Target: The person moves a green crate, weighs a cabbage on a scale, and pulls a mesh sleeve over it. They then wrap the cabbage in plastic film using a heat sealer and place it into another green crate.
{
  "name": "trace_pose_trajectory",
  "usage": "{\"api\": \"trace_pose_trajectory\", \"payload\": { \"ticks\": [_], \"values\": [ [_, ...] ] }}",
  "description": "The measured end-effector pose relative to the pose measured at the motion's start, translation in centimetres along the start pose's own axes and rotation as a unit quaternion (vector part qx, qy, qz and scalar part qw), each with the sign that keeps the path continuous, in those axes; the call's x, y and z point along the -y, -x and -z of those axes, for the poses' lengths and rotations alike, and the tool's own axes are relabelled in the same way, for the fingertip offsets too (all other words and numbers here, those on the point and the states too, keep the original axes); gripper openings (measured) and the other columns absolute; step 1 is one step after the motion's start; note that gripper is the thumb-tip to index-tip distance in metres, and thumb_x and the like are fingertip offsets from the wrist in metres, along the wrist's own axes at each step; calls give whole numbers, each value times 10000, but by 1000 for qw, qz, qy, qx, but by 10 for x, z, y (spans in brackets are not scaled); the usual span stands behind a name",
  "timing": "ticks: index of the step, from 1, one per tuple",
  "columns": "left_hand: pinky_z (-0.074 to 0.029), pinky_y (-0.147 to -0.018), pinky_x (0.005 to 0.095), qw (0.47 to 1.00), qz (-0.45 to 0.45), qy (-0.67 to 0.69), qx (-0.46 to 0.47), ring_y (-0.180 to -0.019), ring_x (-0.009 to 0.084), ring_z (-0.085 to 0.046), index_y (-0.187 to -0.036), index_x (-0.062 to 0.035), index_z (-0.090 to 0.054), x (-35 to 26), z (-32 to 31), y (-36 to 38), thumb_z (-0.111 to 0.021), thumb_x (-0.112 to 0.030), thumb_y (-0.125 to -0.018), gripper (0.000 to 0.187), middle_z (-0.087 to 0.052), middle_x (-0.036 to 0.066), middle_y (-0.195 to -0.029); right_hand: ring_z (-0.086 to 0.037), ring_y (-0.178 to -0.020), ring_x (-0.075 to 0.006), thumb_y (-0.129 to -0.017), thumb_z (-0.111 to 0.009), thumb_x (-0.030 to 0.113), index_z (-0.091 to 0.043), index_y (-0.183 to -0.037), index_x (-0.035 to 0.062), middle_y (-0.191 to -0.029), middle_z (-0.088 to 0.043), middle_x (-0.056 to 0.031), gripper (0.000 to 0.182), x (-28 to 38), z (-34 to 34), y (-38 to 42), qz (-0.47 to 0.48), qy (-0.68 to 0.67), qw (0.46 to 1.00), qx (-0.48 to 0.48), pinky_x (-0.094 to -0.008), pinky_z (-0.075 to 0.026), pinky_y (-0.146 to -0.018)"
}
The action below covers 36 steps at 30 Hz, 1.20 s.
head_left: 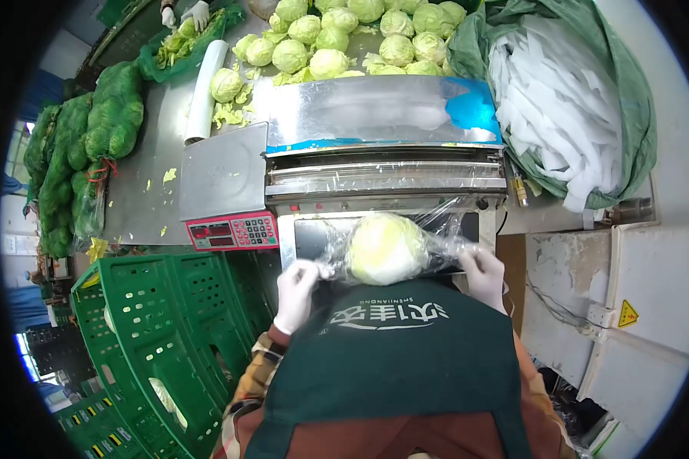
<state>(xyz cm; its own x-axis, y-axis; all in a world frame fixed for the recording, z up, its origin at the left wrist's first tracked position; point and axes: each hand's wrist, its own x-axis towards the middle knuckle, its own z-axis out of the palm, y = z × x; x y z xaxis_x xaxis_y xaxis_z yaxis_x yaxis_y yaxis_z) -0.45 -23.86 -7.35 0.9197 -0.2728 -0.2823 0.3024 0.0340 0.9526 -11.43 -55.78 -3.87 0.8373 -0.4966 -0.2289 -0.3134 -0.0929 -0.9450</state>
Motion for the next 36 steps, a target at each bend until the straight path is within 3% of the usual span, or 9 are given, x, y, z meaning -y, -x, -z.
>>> {"api": "trace_pose_trajectory", "payload": {
  "ticks": [5,10,16,19,21,26,29,34,36],
  "values": [
    [-253,-456,206,967,-63,215,-119,-470,38,-334,-904,-76,-547,-23,-50,-40,-540,-145,-989,109,-378,-52,-598,-458,-520,-30,-972,-589,138,-613,-863,6,-620,-543,25,173,10,-34,-43,36,-165,978,-120,-190,-351,-464],
    [-206,-413,201,941,-77,77,-319,-476,6,-305,-856,-78,-571,-48,-38,-23,-590,-160,-965,137,-371,-84,-607,-389,-460,-11,-953,-635,177,-636,-866,24,-571,-470,70,176,13,-36,-58,46,-133,983,-121,-186,-281,-419],
    [-203,-399,217,911,0,132,-392,-469,3,-296,-821,-74,-589,1,55,10,-612,-187,-957,178,-392,-88,-595,-418,-488,1,-890,-709,134,-675,-813,-6,-528,-503,42,163,-21,-60,-57,73,44,992,-88,-214,-303,-429],
    [-404,-527,239,890,-34,-45,-452,-587,74,-497,-771,-11,-632,49,70,-15,-628,-155,-924,211,-575,-29,-677,-538,-453,-145,-874,-705,148,-669,-811,37,-556,-580,-45,132,-46,-80,-77,210,146,964,-71,-280,-387,-442],
    [-456,-627,257,898,-71,-153,-407,-656,83,-539,-823,7,-643,59,70,-29,-621,-166,-923,201,-632,14,-719,-627,-565,-304,-884,-667,205,-664,-829,109,-648,-635,-107,111,-41,-95,-81,282,273,918,-52,-365,-470,-496],
    [-502,-579,339,882,-72,-283,-369,-605,227,-649,-881,-46,-613,98,69,-65,-602,-204,-940,169,-667,124,-717,-598,-469,-231,-903,-626,275,-626,-903,152,-628,-608,-63,122,-39,-175,-83,477,409,775,66,-344,-474,-439],
    [-492,-563,328,867,-72,-309,-383,-575,183,-616,-874,-30,-606,83,59,-64,-605,-208,-942,191,-644,115,-699,-617,-540,-204,-889,-613,249,-641,-951,162,-696,-622,-40,110,-30,-224,-71,443,369,806,134,-340,-484,-452],
    [-476,-588,279,948,-69,45,-309,-606,87,-523,-882,-23,-629,50,45,-53,-628,-143,-924,127,-550,39,-663,-684,-674,-248,-884,-620,236,-622,-864,99,-785,-687,-80,138,-3,-249,-71,494,158,833,190,-364,-538,-561],
    [-498,-682,272,900,-272,-325,-102,-776,112,-599,-976,-11,-667,-28,31,-35,-620,-85,-910,110,-638,48,-899,-683,-683,-266,-844,-668,201,-669,-869,97,-823,-695,-80,107,35,-240,-74,566,-4,799,204,-352,-549,-586]
  ]
}}
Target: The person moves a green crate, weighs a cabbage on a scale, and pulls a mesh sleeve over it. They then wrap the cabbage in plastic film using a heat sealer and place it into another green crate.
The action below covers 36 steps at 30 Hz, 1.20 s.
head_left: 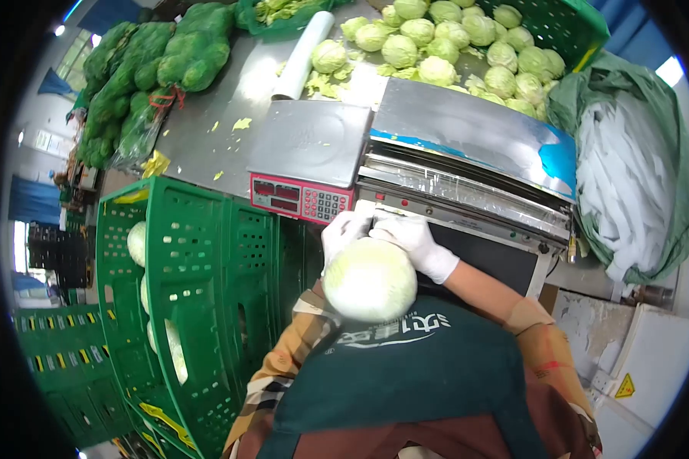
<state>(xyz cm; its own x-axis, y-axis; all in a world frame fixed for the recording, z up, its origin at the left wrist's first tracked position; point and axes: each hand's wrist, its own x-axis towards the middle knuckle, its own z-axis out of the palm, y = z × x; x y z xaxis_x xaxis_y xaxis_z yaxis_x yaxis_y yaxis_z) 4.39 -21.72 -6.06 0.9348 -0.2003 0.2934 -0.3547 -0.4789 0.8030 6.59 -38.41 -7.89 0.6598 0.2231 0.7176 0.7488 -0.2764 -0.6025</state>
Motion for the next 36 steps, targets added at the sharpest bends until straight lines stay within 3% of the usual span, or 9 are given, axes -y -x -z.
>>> {"api": "trace_pose_trajectory", "payload": {
  "ticks": [2,8,13,17,20,23,29,33,36],
  "values": [
    [-510,-776,270,873,217,413,144,-895,157,-633,-1064,-14,-654,6,-3,-10,-588,-130,-931,188,-643,85,-1049,-657,-642,-238,-815,-711,226,-684,-853,107,-753,-662,-44,128,16,35,-33,81,-35,993,77,-313,-529,-557],
    [-486,-908,304,602,313,622,391,-1047,168,-603,-1204,-35,-577,-41,14,-17,-503,-280,-974,344,-617,90,-1158,-527,-477,-214,-678,-847,193,-671,-854,67,-627,-585,-29,278,82,67,-108,178,-139,955,192,-289,-432,-486],
    [-454,-974,327,515,275,705,402,-1127,156,-567,-1286,-51,-520,-25,-9,-23,-438,-411,-988,474,-591,78,-1239,-612,-1006,-240,-776,-776,138,-691,-1083,57,-1099,-646,-117,328,100,59,-129,-78,-343,811,467,-342,-484,-878],
    [-428,-1027,346,407,250,804,354,-1191,146,-539,-1351,-64,-474,-34,-53,-4,-386,-516,-998,580,-571,69,-1303,-617,-1071,-332,-895,-516,575,-660,-1082,-78,-1106,-672,-202,695,65,100,-95,-206,-426,732,490,-430,-432,-990],
    [-400,-1057,362,559,310,741,209,-1225,154,-515,-1367,-69,-465,-54,-53,25,-335,-571,-999,635,-545,67,-1353,-655,-897,-328,-970,-398,589,-625,-744,10,-784,-668,-149,662,54,90,-33,-437,-512,734,89,-496,-482,-915],
    [-427,-1025,364,513,300,791,146,-1154,159,-563,-1300,-69,-528,-52,-38,21,-392,-471,-1018,509,-589,74,-1284,-629,-837,-235,-993,-439,512,-615,-776,94,-796,-642,-53,502,33,85,-47,-492,-612,610,-108,-408,-514,-816],
    [-440,-1018,384,715,263,616,-200,-1103,212,-602,-1203,-50,-580,-76,181,79,-519,-408,-968,434,-630,95,-1199,-555,-817,-172,-1012,-452,443,-573,-847,100,-837,-583,-42,400,11,79,-56,-465,-559,677,-115,-324,-447,-769],
    [-429,-1032,388,852,251,64,-456,-1148,214,-572,-1261,-48,-546,-104,338,165,-492,-368,-982,427,-590,111,-1255,-561,-793,-176,-1009,-479,414,-560,-880,69,-867,-589,-75,376,5,85,-47,-516,-504,687,-94,-301,-466,-719],
    [-421,-1042,391,792,311,-348,-393,-1182,216,-550,-1304,-47,-521,-90,427,239,-473,-337,-993,428,-561,123,-1297,-563,-795,-173,-1005,-492,399,-568,-891,62,-855,-587,-70,364,-2,94,-45,-534,-474,690,-117,-299,-471,-728]
  ]
}}
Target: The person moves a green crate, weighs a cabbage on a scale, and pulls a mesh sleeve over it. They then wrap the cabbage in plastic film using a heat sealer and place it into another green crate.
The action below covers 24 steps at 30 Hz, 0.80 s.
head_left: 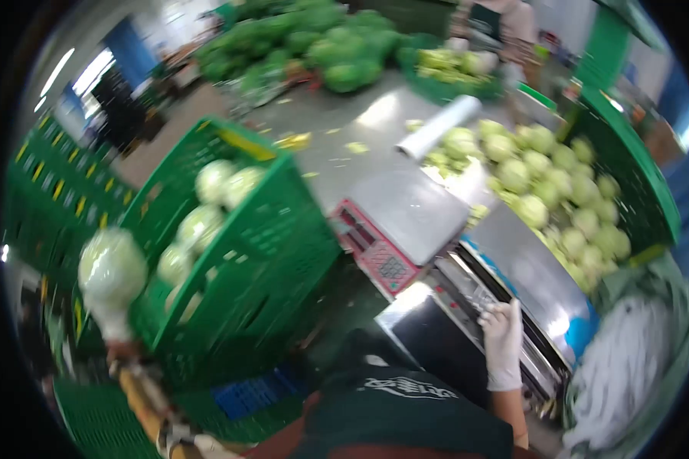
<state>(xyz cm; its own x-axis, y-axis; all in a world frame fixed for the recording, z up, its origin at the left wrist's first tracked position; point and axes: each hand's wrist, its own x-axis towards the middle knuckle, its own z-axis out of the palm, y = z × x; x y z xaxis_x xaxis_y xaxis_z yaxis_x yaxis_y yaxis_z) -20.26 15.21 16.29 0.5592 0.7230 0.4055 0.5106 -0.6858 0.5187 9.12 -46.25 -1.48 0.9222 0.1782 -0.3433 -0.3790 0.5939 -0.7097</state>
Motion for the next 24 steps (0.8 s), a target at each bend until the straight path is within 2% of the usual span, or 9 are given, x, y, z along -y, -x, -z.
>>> {"api": "trace_pose_trajectory", "payload": {
  "ticks": [4,6,8,9,12,15,16,20,24],
  "values": [
    [-411,-1055,395,947,-167,-274,-34,-1228,218,-520,-1361,-46,-487,78,34,-10,-446,-297,-1007,435,-521,139,-1353,-609,-784,-220,-1015,-469,359,-586,-858,26,-883,-637,-137,386,6,16,2,34,54,997,-43,-336,-491,-726],
    [-398,-1067,386,987,-9,-10,-160,-1233,216,-514,-1360,-33,-491,68,32,-15,-443,-293,-1010,438,-514,128,-1367,-629,-766,-224,-1016,-467,323,-599,-843,-2,-880,-660,-168,391,5,22,1,45,90,993,-62,-334,-504,-715],
    [-385,-1079,376,920,176,243,-253,-1239,215,-508,-1359,-20,-495,55,18,-20,-440,-288,-1013,442,-507,116,-1382,-642,-760,-214,-1017,-464,300,-623,-848,-27,-902,-675,-186,401,5,24,3,50,120,990,-54,-321,-511,-714],
    [-360,-1093,358,961,60,113,-247,-1239,235,-493,-1338,19,-507,-4,-14,-26,-423,-263,-1024,430,-515,124,-1367,-653,-768,-205,-1019,-460,267,-644,-849,-42,-916,-685,-188,398,5,27,4,57,127,990,-31,-309,-516,-721],
    [-332,-1082,337,968,-138,164,-128,-1247,228,-478,-1313,49,-511,-226,-140,-9,-458,-135,-992,374,-536,131,-1337,-648,-785,-160,-1017,-458,187,-668,-916,-64,-922,-702,-131,343,10,37,8,78,204,976,-5,-276,-504,-738],
    [-338,-1081,332,934,-272,227,49,-1269,207,-474,-1303,-6,-537,-346,-242,13,-497,-52,-924,383,-529,98,-1343,-643,-801,-132,-978,-496,119,-695,-928,-50,-912,-706,-94,267,42,37,22,94,303,946,-61,-263,-503,-742],
    [-355,-1074,363,911,-283,282,105,-1262,227,-486,-1284,-1,-538,-374,-276,12,-560,-6,-871,414,-539,103,-1334,-644,-801,-128,-964,-509,109,-699,-936,-49,-901,-706,-90,248,51,38,27,89,307,942,-100,-261,-505,-736],
    [-388,-1032,366,876,-223,322,281,-1239,297,-483,-1406,-47,-435,-427,-457,-18,-708,-219,-836,656,-503,173,-1361,-644,-783,-134,-898,-530,61,-704,-898,-55,-831,-704,-85,209,85,75,38,141,340,898,-242,-263,-505,-722],
    [-333,-1096,435,923,-250,93,278,-1301,415,-396,-1454,58,-272,-448,-635,-54,-802,-348,-704,1004,-389,291,-1411,-577,-668,-122,-932,-514,88,-637,-780,-59,-742,-645,-70,245,104,120,43,241,337,829,-376,-260,-450,-628]
  ]
}}
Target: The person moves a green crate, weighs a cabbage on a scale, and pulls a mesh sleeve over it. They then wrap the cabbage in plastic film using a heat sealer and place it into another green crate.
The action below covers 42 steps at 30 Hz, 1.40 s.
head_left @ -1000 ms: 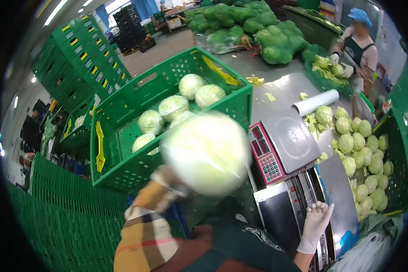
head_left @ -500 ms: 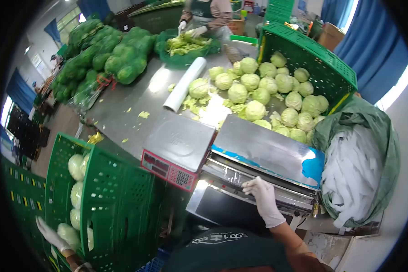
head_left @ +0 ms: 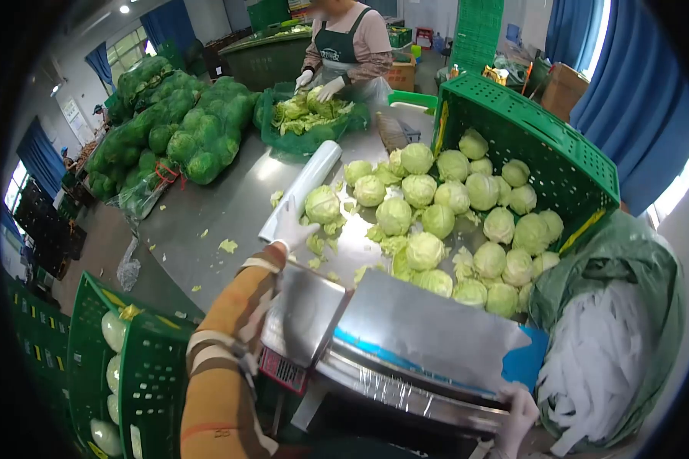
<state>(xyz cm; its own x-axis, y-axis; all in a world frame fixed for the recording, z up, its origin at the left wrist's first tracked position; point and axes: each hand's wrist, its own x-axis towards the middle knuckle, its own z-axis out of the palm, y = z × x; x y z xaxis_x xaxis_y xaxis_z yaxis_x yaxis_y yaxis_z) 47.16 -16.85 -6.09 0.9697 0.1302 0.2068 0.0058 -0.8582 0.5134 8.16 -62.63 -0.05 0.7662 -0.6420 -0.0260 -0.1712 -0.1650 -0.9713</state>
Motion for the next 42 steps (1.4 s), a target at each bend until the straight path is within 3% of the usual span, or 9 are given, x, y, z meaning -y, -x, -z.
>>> {"api": "trace_pose_trajectory", "payload": {
  "ticks": [7,11,17,22,27,32,34,36,42],
  "values": [
    [-314,-1109,473,976,9,-202,86,-1353,410,-342,-1528,-44,-30,14,-104,-96,-901,-394,-520,1377,-329,265,-1455,-513,-719,-109,-1000,-482,127,-652,-884,-29,-778,-614,-34,258,34,5,-20,-47,56,992,-107,-245,-428,-660],
    [-429,-980,431,975,-41,-218,6,-1085,366,-565,-1390,-1,-358,20,-115,-94,-862,-440,-562,1064,-561,213,-1213,-562,-661,-115,-940,-493,70,-613,-757,-54,-713,-624,-59,251,-3,9,-30,15,116,987,-112,-249,-430,-604],
    [-470,-947,363,957,5,289,10,-1095,243,-584,-1293,24,-502,11,-27,-9,-731,-84,-787,566,-590,147,-1228,-629,-778,-130,-908,-551,5,-662,-845,-60,-809,-682,-77,143,27,27,-31,-17,135,987,-88,-266,-492,-728],
    [-328,-1107,426,979,-121,131,-96,-1330,325,-398,-1453,9,-316,74,45,98,-751,-129,-706,876,-373,191,-1469,-556,-720,-87,-915,-618,118,-664,-892,-48,-771,-646,-41,175,-26,99,-56,28,169,959,-227,-251,-453,-669],
    [-461,-957,464,954,-237,-119,-143,-1108,345,-557,-1216,-13,-565,-19,86,211,-855,-286,-653,690,-572,204,-1195,-606,-716,-222,-875,-650,156,-679,-938,-10,-796,-643,-124,180,-37,136,-113,143,253,920,-264,-304,-476,-693],
    [-322,-1099,490,982,-180,-55,-32,-1294,348,-425,-1377,-95,-482,-8,101,225,-797,-276,-728,744,-476,200,-1370,-634,-878,-328,-853,-648,176,-654,-1101,45,-981,-659,-166,281,1,151,-161,133,304,851,-407,-395,-490,-793],
    [-242,-1153,459,986,-165,-37,-7,-1393,389,-275,-1472,-14,-293,24,88,227,-789,-77,-636,974,-264,208,-1525,-568,-1044,-313,-828,-679,129,-599,-1202,45,-1169,-610,-146,392,24,151,-168,276,520,633,-503,-423,-453,-869],
    [-201,-1166,469,989,-146,-31,17,-1413,403,-213,-1490,-46,-277,21,94,229,-818,-90,-596,1046,-207,202,-1545,-503,-1163,-340,-847,-646,192,-594,-1216,53,-1224,-576,-174,397,4,184,-187,236,646,610,-394,-454,-416,-945],
    [-242,-1136,463,987,-117,-43,-104,-1374,399,-291,-1440,9,-335,12,115,274,-745,-143,-768,802,-341,226,-1462,-607,-1101,-224,-941,-599,131,-659,-1138,-18,-1158,-665,-143,254,23,228,-184,289,306,888,-185,-308,-439,-974]
  ]
}}
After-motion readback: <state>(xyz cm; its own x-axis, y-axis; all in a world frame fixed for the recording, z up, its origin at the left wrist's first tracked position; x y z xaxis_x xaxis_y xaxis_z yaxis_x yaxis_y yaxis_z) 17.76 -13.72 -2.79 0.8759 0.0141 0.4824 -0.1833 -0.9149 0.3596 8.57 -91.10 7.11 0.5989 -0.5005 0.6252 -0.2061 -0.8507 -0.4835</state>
